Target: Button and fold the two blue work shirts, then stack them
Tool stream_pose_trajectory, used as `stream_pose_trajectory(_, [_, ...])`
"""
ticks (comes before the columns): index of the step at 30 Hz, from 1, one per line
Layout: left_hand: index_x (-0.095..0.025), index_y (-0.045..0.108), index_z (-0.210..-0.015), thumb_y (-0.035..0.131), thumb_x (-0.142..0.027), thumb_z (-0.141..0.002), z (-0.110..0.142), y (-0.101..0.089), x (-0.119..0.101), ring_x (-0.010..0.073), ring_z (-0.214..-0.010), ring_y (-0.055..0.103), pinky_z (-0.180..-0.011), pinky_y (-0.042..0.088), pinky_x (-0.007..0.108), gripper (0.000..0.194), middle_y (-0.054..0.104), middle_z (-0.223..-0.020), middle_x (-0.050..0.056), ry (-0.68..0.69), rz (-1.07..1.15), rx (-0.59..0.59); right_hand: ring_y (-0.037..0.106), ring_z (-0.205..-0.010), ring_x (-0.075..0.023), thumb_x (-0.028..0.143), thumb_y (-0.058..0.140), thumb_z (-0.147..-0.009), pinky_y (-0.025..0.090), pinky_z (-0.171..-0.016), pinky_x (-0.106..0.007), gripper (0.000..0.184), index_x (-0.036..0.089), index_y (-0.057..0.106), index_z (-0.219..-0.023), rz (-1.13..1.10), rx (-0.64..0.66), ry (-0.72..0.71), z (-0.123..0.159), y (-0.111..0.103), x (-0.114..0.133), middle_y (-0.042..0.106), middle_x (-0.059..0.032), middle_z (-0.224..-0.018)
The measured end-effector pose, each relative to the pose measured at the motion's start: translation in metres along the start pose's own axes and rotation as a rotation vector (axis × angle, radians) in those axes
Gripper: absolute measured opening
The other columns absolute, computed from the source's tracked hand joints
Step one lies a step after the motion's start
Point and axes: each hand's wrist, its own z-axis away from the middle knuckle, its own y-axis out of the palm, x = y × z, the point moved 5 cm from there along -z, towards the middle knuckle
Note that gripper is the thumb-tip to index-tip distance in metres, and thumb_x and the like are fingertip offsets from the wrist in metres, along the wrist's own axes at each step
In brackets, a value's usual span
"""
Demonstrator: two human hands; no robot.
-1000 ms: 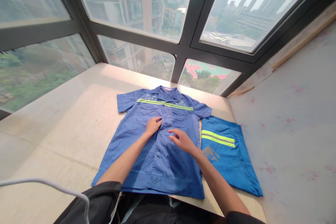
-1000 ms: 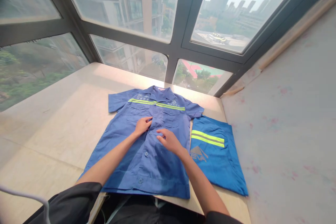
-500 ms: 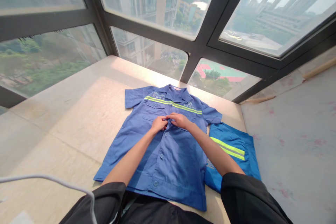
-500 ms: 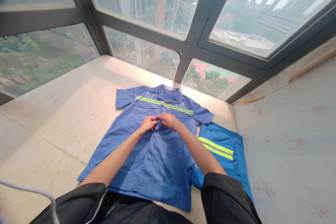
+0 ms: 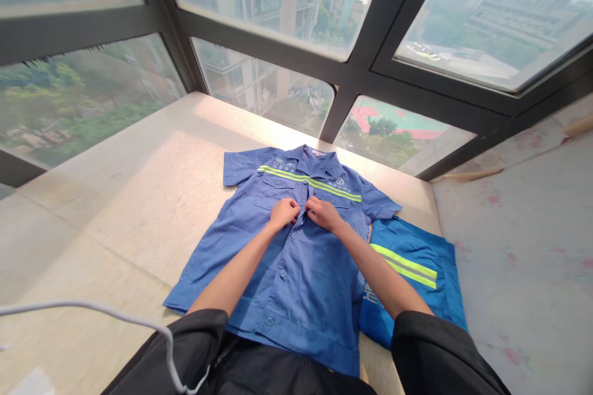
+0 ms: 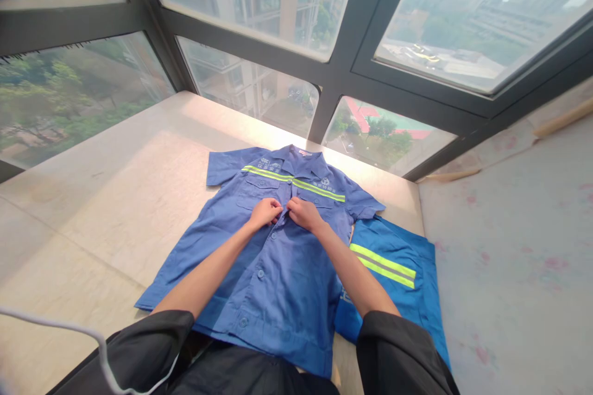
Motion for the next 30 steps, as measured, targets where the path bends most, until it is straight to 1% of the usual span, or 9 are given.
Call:
stream_pose_trajectory(3, [-0.016,0.068,-0.084,0.058,-0.02,-0.081,-0.004,-0.003,-0.008,0.0171,-0.063,0.067,-0.066,0.049,0.025,0.012,0.068,-0.064,0.003,0.012,-0.008,-0.019,0.06,-0.087,-0.0183,0.017,0.052,-0.094,0.041,-0.072,-0.025,0.02,0.017,0.069,-0.105,0.012,-0.018,0.009,0.002,0.005,-0.003,0.066,-0.0094,-0.101])
stream_pose_trajectory(6, [-0.015,0.067,-0.079,0.058,-0.018,-0.082,-0.004,-0.004,-0.014,0.0185,-0.074,0.068,-0.073,0.05,0.026,0.01,0.07,-0.071,0.006,0.051,0.024,-0.068,0.06,-0.091,-0.0188,0.019,0.049,-0.096,0.043,-0.075,-0.026,0.025,0.019,0.07,-0.111,0.011,-0.074,0.019,0.006,0.008,-0.009,0.065,-0.0099,-0.102])
stream_pose_trajectory(9, [-0.014,0.065,-0.082,0.057,-0.019,-0.085,-0.005,0.002,-0.013,0.0146,-0.066,0.067,-0.065,0.05,0.023,0.01,0.071,-0.08,0.006,0.051,0.13,-0.042,0.06,-0.087,-0.0173,0.022,0.049,-0.098,0.043,-0.073,-0.025,0.027,0.021,0.072,-0.112,0.004,-0.12,0.034,0.009,0.01,-0.015,0.065,-0.0084,-0.098])
stream_pose_trajectory(12, [-0.012,0.063,-0.087,0.054,-0.019,-0.089,-0.009,0.009,-0.005,0.0106,-0.059,0.065,-0.053,0.046,0.019,0.012,0.072,-0.086,0.007,0.006,0.259,0.006,0.059,-0.084,-0.0161,0.024,0.049,-0.099,0.043,-0.072,-0.024,0.028,0.022,0.073,-0.114,0.007,-0.1,0.014,0.008,0.013,-0.018,0.065,-0.0074,-0.096])
stream_pose_trajectory(15, [-0.01,0.062,-0.09,0.053,-0.018,-0.09,-0.013,0.01,-0.001,0.008,-0.057,0.064,-0.048,0.043,0.016,0.012,0.072,-0.09,0.008,-0.039,0.357,0.043,0.059,-0.083,-0.0157,0.026,0.047,-0.101,0.042,-0.071,-0.024,0.031,0.024,0.073,-0.117,-0.003,-0.08,-0.004,0.004,0.015,-0.019,0.064,-0.0075,-0.095])
stream_pose_trajectory(17, [-0.009,0.063,-0.091,0.055,-0.016,-0.088,-0.016,0.008,0.0,0.0071,-0.054,0.062,-0.046,0.042,0.015,0.01,0.072,-0.09,0.009,-0.066,0.401,0.078,0.058,-0.082,-0.0156,0.028,0.046,-0.102,0.042,-0.071,-0.024,0.031,0.024,0.073,-0.116,-0.015,-0.074,-0.008,0.002,0.016,-0.019,0.064,-0.0076,-0.094])
stream_pose_trajectory(22, [-0.008,0.065,-0.09,0.06,-0.016,-0.085,-0.017,0.004,-0.003,0.0076,-0.051,0.061,-0.044,0.042,0.016,0.011,0.072,-0.083,0.009,-0.103,0.45,0.148,0.058,-0.084,-0.0171,0.029,0.044,-0.103,0.042,-0.074,-0.026,0.033,0.022,0.073,-0.117,-0.032,-0.095,0.004,0.002,0.02,-0.018,0.064,-0.0091,-0.094])
stream_pose_trajectory(27, [-0.008,0.066,-0.088,0.061,-0.018,-0.085,-0.017,0.005,-0.004,0.0064,-0.049,0.059,-0.044,0.041,0.015,0.011,0.071,-0.08,0.007,-0.092,0.432,0.15,0.057,-0.087,-0.0196,0.025,0.046,-0.101,0.043,-0.078,-0.029,0.033,0.019,0.07,-0.123,-0.023,-0.093,0.059,0.004,0.026,-0.017,0.064,-0.0108,-0.096])
stream_pose_trajectory(30, [-0.009,0.067,-0.086,0.064,-0.02,-0.085,-0.02,0.007,-0.004,0.0062,-0.046,0.057,-0.043,0.04,0.016,0.012,0.07,-0.074,0.006,-0.085,0.411,0.149,0.057,-0.088,-0.0202,0.024,0.047,-0.1,0.043,-0.08,-0.03,0.033,0.019,0.069,-0.125,-0.001,-0.093,0.046,0.005,0.027,-0.016,0.063,-0.0111,-0.097])
